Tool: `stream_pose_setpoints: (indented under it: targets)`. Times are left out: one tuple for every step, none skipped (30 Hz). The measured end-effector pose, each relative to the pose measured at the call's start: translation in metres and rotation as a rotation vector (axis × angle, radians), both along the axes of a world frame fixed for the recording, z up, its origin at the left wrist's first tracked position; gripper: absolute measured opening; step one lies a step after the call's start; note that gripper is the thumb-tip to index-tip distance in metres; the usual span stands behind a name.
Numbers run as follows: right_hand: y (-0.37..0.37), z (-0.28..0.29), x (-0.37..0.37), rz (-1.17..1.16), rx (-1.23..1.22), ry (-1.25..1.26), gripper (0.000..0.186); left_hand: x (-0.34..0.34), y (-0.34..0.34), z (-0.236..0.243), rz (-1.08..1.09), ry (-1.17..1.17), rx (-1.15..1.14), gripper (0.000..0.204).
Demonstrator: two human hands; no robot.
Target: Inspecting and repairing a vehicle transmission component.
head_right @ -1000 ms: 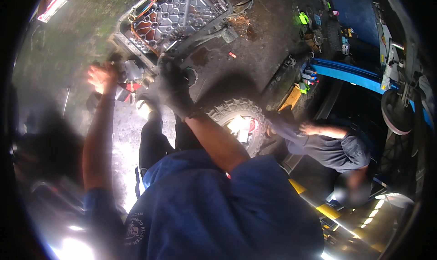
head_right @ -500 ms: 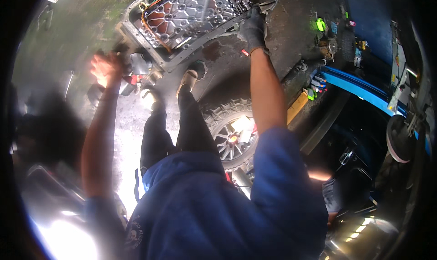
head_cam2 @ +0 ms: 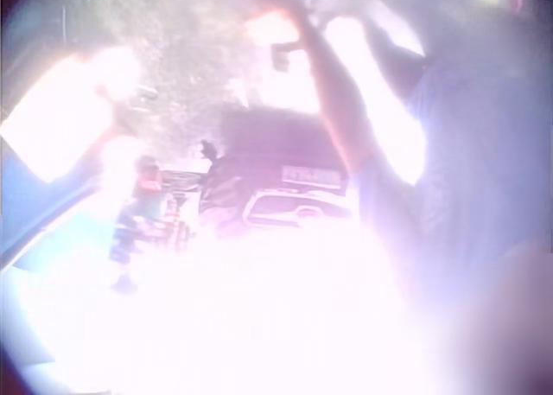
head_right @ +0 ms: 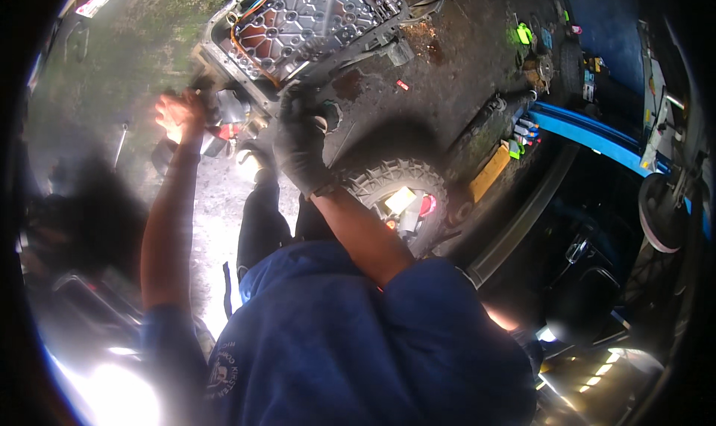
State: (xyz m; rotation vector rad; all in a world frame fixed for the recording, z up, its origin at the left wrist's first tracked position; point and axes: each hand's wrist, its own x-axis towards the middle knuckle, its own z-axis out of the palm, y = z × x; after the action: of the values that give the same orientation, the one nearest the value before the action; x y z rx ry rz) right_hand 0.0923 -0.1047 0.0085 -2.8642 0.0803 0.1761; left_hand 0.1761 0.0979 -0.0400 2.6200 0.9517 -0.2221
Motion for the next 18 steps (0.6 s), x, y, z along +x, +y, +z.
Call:
stream_pose_setpoints:
  targets:
    - [0.001, 0.000, -0.002, 0.019, 0.007, -0.104, 0.060, 0.000, -0.004, 0.004, 0.025, 0.008, -0.036, 0.053]
    - [0.004, 0.001, -0.002, 0.044, 0.018, -0.210, 0.060, 0.001, -0.003, 0.005, 0.056, 0.015, -0.068, 0.055]
    - [0.007, 0.001, -0.001, -0.017, 0.080, -0.152, 0.059, 0.000, -0.002, 0.002, 0.054, 0.010, -0.066, 0.055]
    - [0.009, 0.002, -0.003, -0.018, 0.082, -0.158, 0.059, 0.000, -0.003, 0.001, 0.039, -0.047, -0.017, 0.056]
    - [0.013, 0.005, -0.005, 0.003, -0.010, -0.136, 0.058, -0.003, 0.000, -0.002, 0.027, -0.104, 0.038, 0.058]
    - [0.017, 0.008, -0.008, 0.023, -0.103, -0.114, 0.057, -0.005, 0.004, -0.005, 0.031, -0.111, 0.044, 0.058]
    - [0.021, 0.012, -0.010, 0.027, -0.096, -0.121, 0.057, -0.008, 0.008, -0.007, -0.045, -0.203, 0.071, 0.059]
    - [0.019, 0.015, -0.012, 0.042, -0.042, -0.149, 0.056, -0.008, 0.005, -0.006, -0.126, -0.297, 0.090, 0.061]
    - [0.017, 0.017, -0.013, 0.059, 0.013, -0.177, 0.055, -0.009, 0.002, -0.005, -0.164, -0.267, 0.079, 0.064]
    - [0.016, 0.021, -0.018, 0.061, 0.013, -0.185, 0.055, -0.015, 0.003, -0.003, -0.309, -0.277, 0.077, 0.067]
    - [0.015, 0.028, -0.028, 0.149, 0.057, 0.053, 0.055, -0.022, 0.004, -0.003, -0.477, -0.292, 0.111, 0.069]
    - [0.025, 0.042, -0.036, 0.257, 0.115, 0.290, 0.055, -0.032, 0.019, -0.007, -0.630, -0.296, 0.164, 0.071]
    - [0.036, 0.058, -0.046, 0.289, 0.269, 0.401, 0.053, -0.042, 0.031, -0.013, -0.719, -0.513, 0.081, 0.073]
    - [0.025, 0.047, -0.058, 0.286, 0.261, 0.397, 0.053, -0.042, 0.022, -0.009, -0.811, -0.351, 0.050, 0.072]
    - [0.005, 0.019, -0.075, 0.273, 0.345, 0.254, 0.054, -0.041, 0.004, 0.000, -0.864, -0.370, -0.015, 0.072]
    - [-0.006, 0.001, -0.084, 0.274, 0.440, 0.116, 0.055, -0.042, -0.008, 0.009, -0.905, -0.378, -0.068, 0.072]
    - [-0.008, 0.005, -0.083, 0.340, 0.502, -0.077, 0.051, -0.044, -0.009, 0.019, -0.877, -0.295, -0.097, 0.070]
    - [-0.021, 0.000, -0.086, 0.221, 0.856, 0.218, 0.043, -0.044, -0.013, 0.027, -0.857, -0.226, -0.135, 0.069]
